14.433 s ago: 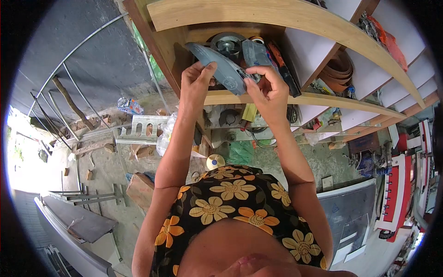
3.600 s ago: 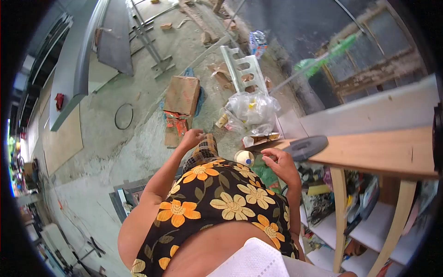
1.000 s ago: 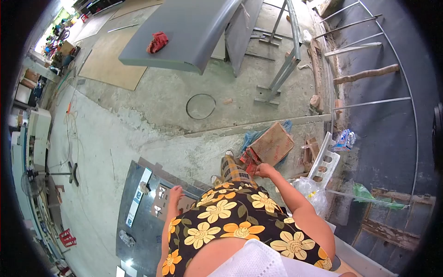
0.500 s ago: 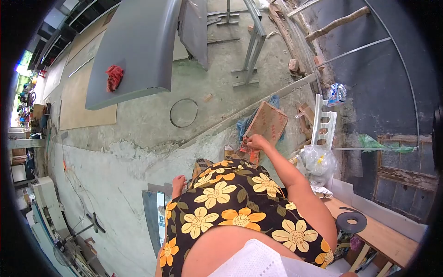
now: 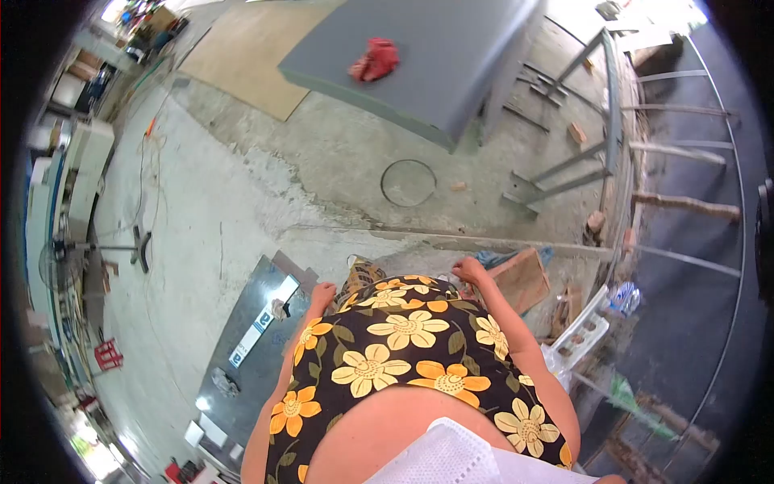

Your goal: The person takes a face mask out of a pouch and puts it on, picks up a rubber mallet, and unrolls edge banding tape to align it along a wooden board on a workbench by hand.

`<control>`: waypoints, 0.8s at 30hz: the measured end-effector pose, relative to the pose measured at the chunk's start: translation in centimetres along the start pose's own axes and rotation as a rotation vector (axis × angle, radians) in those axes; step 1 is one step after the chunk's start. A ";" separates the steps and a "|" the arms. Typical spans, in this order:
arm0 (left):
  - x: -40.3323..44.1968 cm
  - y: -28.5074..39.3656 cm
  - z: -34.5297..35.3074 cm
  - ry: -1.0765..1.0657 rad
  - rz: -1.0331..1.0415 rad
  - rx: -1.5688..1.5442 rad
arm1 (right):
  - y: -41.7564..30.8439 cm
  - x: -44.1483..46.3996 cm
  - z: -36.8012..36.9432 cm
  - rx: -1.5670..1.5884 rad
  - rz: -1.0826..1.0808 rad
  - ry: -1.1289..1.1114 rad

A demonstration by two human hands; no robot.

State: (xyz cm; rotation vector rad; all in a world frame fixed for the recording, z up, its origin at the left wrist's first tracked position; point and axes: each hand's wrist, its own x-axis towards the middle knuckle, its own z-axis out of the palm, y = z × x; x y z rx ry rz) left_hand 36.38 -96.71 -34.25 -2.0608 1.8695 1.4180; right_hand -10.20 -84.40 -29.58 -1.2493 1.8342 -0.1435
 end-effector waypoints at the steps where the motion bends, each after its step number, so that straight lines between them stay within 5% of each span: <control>1: -0.3 -1.5 -1.2 0.066 0.035 0.021 | -1.9 2.2 -0.2 -0.031 -0.031 -0.016; 8: -2.7 -11.6 -8.7 0.170 -0.299 -0.267 | -18.5 14.9 -2.2 -0.047 -0.319 -0.127; 12: -5.9 -11.6 -10.2 0.348 -0.644 -0.825 | -26.4 19.9 -2.2 -0.080 -0.331 -0.257; 15: -7.6 -13.5 -8.4 0.373 -0.631 -0.913 | -31.3 22.9 -1.1 -0.086 -0.333 -0.367; 17: -6.3 -20.6 -4.5 0.349 -0.151 -0.734 | -35.1 25.5 -1.3 -0.033 -0.282 -0.464; 18: -6.2 -20.8 -4.5 0.274 -0.283 -0.947 | -36.9 26.6 -0.7 0.011 -0.249 -0.509; 21: -1.9 -16.9 -11.0 0.273 -0.591 -0.569 | -42.8 33.5 1.2 -0.014 -0.344 -0.612; 23: 2.8 -12.7 -18.4 0.652 -0.591 -1.435 | -49.8 36.0 1.3 0.049 -0.383 -0.566; 24: 6.1 -10.2 -23.6 0.752 -0.453 -1.310 | -53.7 38.6 0.8 0.090 -0.415 -0.558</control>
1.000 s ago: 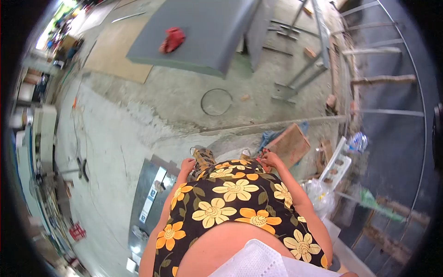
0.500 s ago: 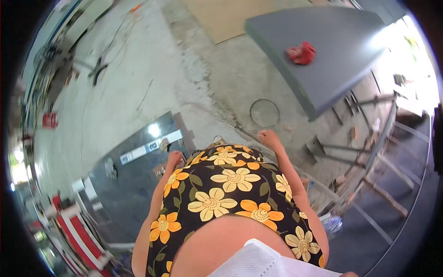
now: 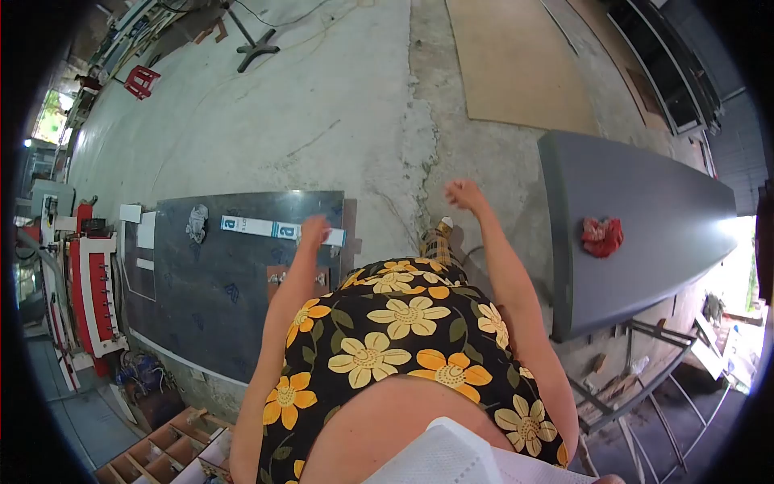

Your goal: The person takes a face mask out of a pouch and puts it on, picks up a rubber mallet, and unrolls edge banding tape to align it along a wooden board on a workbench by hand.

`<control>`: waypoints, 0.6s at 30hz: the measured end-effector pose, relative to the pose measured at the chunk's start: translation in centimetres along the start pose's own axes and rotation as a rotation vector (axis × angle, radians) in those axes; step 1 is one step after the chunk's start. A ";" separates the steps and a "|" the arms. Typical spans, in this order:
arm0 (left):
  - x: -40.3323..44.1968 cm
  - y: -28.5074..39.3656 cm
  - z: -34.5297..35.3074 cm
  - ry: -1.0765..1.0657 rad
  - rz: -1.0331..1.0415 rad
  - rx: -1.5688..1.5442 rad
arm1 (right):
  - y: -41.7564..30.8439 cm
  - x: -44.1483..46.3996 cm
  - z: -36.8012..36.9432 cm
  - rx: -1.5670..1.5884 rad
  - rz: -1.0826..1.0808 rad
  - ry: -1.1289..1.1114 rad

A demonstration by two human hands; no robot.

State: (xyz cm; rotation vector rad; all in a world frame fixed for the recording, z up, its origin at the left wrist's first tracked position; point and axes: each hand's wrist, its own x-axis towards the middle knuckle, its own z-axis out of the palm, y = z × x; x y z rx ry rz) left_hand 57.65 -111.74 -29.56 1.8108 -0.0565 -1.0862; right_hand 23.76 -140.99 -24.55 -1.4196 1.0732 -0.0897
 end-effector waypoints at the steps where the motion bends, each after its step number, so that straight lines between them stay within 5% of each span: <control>1: 4.3 3.2 0.2 -0.275 0.145 0.290 | -2.6 2.4 -0.9 0.017 -0.051 0.021; 2: 4.4 8.7 4.8 -0.061 0.080 0.008 | -5.7 4.4 -2.3 0.040 -0.075 0.024; 3: 6.0 12.3 8.3 -0.022 0.295 -0.104 | -8.8 6.1 -3.9 0.063 -0.102 0.030; 7: 9.4 29.6 23.9 -0.078 0.450 0.005 | -17.8 13.4 -13.2 0.171 -0.299 0.130; 11: 13.9 35.9 38.9 -0.221 0.512 0.004 | -19.6 18.0 -22.0 0.417 -0.418 0.291; 18: 15.4 40.8 54.9 -0.368 0.512 0.216 | -17.8 21.7 -32.0 0.599 -0.335 0.420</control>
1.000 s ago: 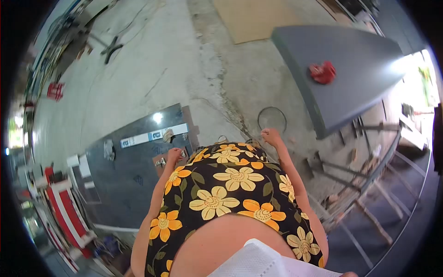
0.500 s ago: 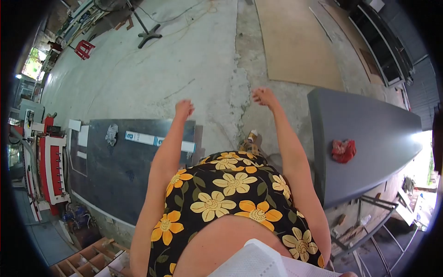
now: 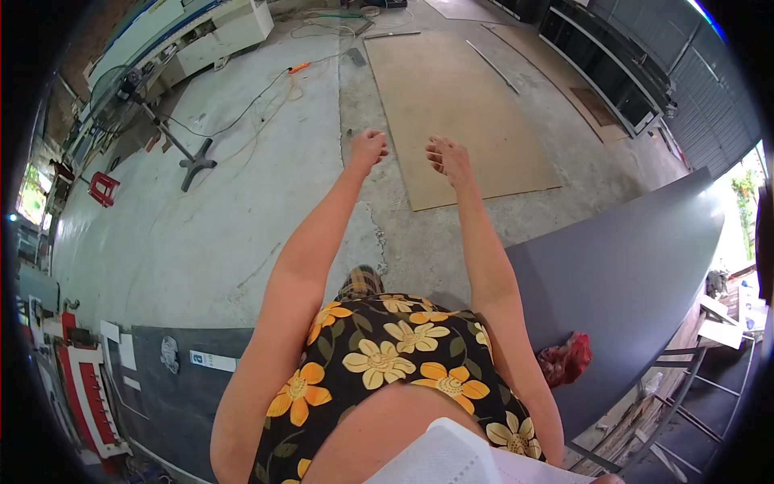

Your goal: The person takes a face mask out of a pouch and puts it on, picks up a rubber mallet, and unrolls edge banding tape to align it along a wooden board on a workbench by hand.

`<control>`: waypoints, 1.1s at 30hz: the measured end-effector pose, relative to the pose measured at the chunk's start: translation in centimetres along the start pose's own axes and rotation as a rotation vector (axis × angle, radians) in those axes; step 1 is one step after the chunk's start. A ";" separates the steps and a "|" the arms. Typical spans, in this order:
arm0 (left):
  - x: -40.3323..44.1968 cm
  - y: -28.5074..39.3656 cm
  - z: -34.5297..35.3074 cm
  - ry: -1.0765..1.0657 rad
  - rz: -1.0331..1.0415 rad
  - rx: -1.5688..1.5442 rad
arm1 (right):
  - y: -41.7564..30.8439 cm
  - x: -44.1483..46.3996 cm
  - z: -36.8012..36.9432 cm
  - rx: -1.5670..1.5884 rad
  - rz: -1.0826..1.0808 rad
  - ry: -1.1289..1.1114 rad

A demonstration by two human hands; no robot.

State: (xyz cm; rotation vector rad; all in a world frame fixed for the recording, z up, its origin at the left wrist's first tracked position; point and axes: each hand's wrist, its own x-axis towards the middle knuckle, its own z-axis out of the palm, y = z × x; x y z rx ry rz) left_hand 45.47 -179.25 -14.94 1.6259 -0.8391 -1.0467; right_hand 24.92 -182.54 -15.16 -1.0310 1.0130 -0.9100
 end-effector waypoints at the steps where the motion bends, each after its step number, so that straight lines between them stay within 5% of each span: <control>1: 1.5 0.4 1.8 -0.010 0.011 0.020 | -0.1 0.8 -1.2 0.030 -0.010 0.023; 9: 11.7 -4.3 12.4 -0.190 0.010 0.070 | 4.2 7.0 -8.1 0.239 0.051 0.298; 15: 21.9 -3.2 10.9 -0.314 -0.010 0.178 | 4.3 17.5 -5.6 0.299 0.024 0.355; 22: 38.1 -7.4 5.6 0.013 0.085 0.206 | 6.0 30.1 0.9 0.269 0.224 0.203; 23: 38.3 -6.4 4.6 0.033 0.064 0.191 | 6.5 32.4 1.6 0.291 0.263 0.196; 24: 26.8 -6.5 5.1 0.075 0.087 0.184 | 7.0 22.0 -0.1 0.329 0.256 0.224; 25: 24.9 -5.3 5.1 0.128 0.091 0.164 | 6.0 21.2 0.4 0.302 0.261 0.174; 33: 24.9 -6.8 -2.9 0.313 0.015 0.119 | 4.4 23.9 6.1 0.120 0.329 -0.065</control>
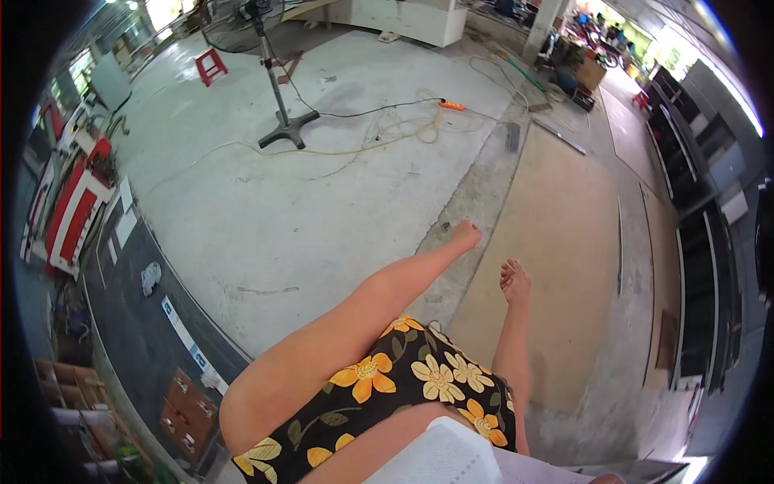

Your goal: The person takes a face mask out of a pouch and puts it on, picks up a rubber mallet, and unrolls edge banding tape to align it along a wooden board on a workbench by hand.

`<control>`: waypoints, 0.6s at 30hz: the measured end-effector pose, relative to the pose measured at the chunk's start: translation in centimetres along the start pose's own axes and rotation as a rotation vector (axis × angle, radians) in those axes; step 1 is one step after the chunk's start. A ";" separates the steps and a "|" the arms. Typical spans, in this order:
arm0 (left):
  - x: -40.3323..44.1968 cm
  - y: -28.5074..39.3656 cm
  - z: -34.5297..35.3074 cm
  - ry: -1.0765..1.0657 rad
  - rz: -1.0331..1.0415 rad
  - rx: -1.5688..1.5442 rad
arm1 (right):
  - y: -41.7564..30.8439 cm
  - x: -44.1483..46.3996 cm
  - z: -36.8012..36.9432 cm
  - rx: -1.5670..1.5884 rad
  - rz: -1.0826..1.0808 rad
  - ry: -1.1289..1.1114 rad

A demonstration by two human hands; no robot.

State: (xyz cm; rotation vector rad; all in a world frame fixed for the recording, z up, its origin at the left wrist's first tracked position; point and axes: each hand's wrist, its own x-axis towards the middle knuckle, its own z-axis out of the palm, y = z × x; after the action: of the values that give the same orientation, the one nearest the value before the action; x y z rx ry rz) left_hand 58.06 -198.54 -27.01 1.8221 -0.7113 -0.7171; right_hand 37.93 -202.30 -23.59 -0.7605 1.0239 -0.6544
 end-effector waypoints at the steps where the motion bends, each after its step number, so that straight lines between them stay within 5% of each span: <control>1: 0.8 1.1 -0.3 0.002 -0.032 -0.044 | -1.1 1.5 0.0 -0.026 -0.003 -0.020; 18: 10.6 -3.3 -0.4 0.231 -0.191 0.073 | -3.4 17.6 4.7 -0.199 0.163 -0.282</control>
State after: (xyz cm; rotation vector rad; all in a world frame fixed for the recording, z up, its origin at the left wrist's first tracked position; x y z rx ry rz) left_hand 65.70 -205.16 -31.56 2.0197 -0.4205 -0.5970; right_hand 48.50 -216.80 -28.10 -0.9042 0.8870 -0.2963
